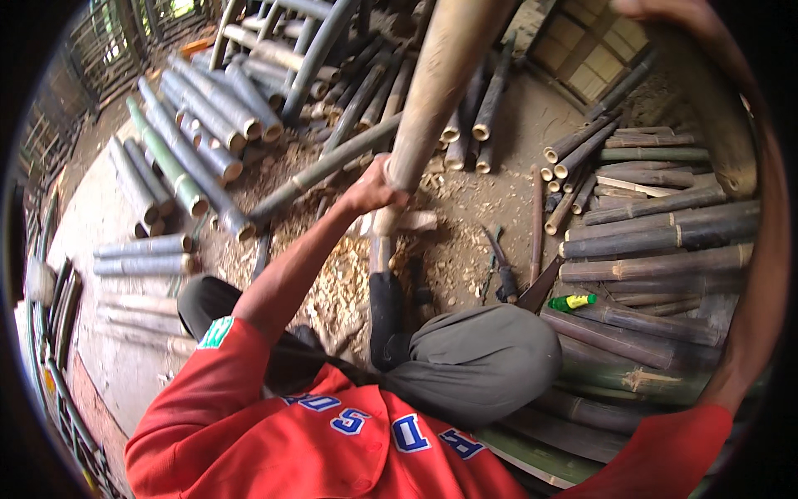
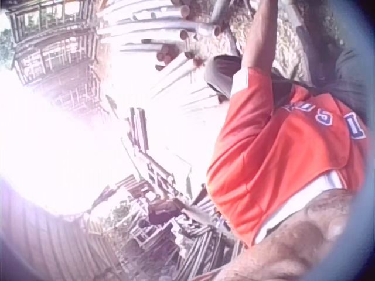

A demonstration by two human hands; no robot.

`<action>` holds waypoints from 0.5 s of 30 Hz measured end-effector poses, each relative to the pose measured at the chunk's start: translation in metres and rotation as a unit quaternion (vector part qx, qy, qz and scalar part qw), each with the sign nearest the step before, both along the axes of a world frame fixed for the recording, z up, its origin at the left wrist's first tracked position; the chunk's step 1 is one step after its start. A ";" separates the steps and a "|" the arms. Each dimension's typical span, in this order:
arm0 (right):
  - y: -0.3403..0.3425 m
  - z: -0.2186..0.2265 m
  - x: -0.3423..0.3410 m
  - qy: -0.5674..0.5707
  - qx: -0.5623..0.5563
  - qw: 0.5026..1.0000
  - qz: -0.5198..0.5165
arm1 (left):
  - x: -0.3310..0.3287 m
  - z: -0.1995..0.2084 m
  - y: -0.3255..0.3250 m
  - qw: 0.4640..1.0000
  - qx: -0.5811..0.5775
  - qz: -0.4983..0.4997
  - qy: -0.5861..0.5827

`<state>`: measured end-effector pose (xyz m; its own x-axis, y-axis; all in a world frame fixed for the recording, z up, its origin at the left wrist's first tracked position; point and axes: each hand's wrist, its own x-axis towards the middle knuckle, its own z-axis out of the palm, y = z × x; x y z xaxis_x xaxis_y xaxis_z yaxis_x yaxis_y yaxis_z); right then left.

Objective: The person carves a hole into a bamboo pole using a knife and then fits another bamboo pole into the opening.

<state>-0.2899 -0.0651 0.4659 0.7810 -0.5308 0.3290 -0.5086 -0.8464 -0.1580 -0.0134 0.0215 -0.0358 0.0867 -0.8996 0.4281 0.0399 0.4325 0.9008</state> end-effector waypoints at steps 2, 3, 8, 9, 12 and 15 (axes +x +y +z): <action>-0.013 -0.034 0.006 -0.069 0.071 0.993 -0.063 | 0.017 -0.013 0.006 1.000 0.024 0.011 -0.016; 0.000 -0.028 0.002 -0.088 0.079 0.986 -0.119 | -0.003 -0.006 0.000 0.999 0.036 -0.023 0.022; -0.013 -0.151 0.012 -0.070 0.050 0.993 -0.076 | 0.006 0.000 0.015 0.998 0.059 0.005 0.018; -0.007 -0.191 0.016 -0.075 0.086 0.988 -0.100 | 0.014 -0.007 0.017 0.996 0.080 -0.001 0.029; 0.003 -0.311 -0.008 -0.052 0.209 0.956 -0.199 | 0.039 -0.011 0.030 0.997 0.063 -0.040 0.034; 0.011 -0.440 -0.056 0.031 0.271 0.929 -0.252 | 0.071 -0.032 0.042 0.986 0.025 -0.089 0.135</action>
